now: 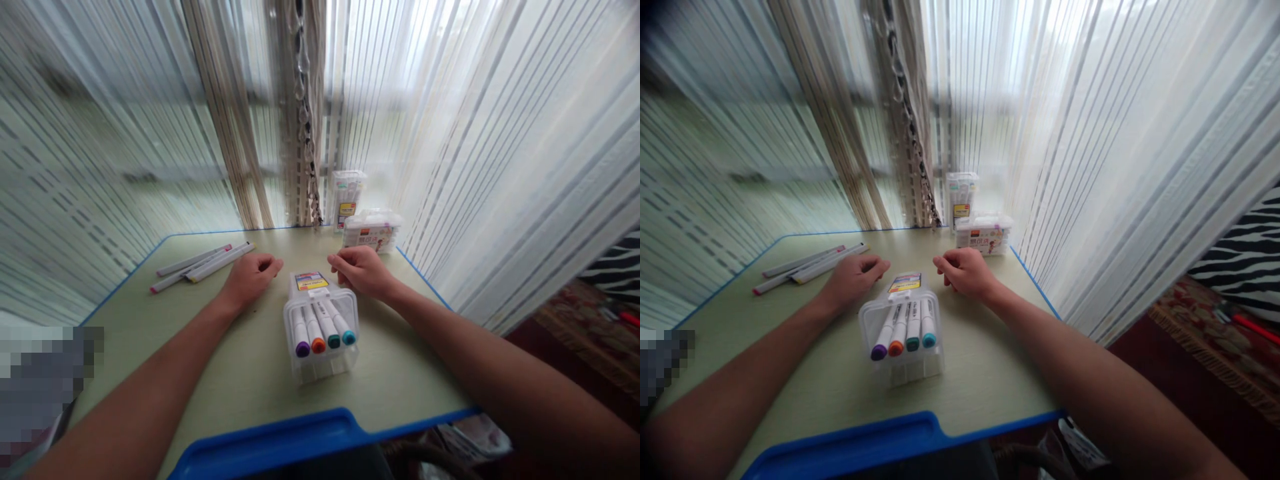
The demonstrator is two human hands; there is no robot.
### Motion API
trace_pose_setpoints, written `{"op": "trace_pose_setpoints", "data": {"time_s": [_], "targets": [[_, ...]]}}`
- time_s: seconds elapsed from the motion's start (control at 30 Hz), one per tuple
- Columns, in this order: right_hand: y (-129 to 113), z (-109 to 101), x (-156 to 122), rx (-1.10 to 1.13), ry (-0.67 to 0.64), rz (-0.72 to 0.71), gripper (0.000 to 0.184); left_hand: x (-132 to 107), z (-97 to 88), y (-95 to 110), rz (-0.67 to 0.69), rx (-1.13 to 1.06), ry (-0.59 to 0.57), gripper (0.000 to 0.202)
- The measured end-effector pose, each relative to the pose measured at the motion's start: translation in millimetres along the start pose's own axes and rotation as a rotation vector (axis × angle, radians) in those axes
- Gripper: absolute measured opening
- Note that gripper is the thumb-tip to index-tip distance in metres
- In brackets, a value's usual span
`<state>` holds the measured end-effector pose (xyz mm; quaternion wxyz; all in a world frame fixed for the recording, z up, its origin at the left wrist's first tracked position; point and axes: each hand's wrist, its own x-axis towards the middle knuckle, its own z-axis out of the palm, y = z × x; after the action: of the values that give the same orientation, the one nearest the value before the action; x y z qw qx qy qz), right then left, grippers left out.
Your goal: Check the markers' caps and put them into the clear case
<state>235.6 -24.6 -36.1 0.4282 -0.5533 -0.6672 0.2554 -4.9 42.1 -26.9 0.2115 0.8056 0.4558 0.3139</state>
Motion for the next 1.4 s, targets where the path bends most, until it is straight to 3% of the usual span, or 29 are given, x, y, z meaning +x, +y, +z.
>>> {"op": "trace_pose_setpoints", "data": {"time_s": [0.4, 0.9, 1.13, 1.4], "targets": [[3, -4, 1, 0.026, 0.007, 0.004, 0.035, -2, 1.0, 3, -0.002, 0.037, -0.042, 0.038], [9, -6, 3, -0.015, -0.021, -0.026, 0.035, 1, 5.7, -3, 0.109, -0.009, -0.021, 0.042], [2, -3, 0, -0.003, -0.019, 0.017, 0.039, -2, 7.6, -4, 0.044, 0.060, -0.085, 0.036], [-4, -1, -2, 0.011, -0.072, 0.109, 0.049, -6, 8.7, -9, 0.094, 0.082, 0.000, 0.027]]}}
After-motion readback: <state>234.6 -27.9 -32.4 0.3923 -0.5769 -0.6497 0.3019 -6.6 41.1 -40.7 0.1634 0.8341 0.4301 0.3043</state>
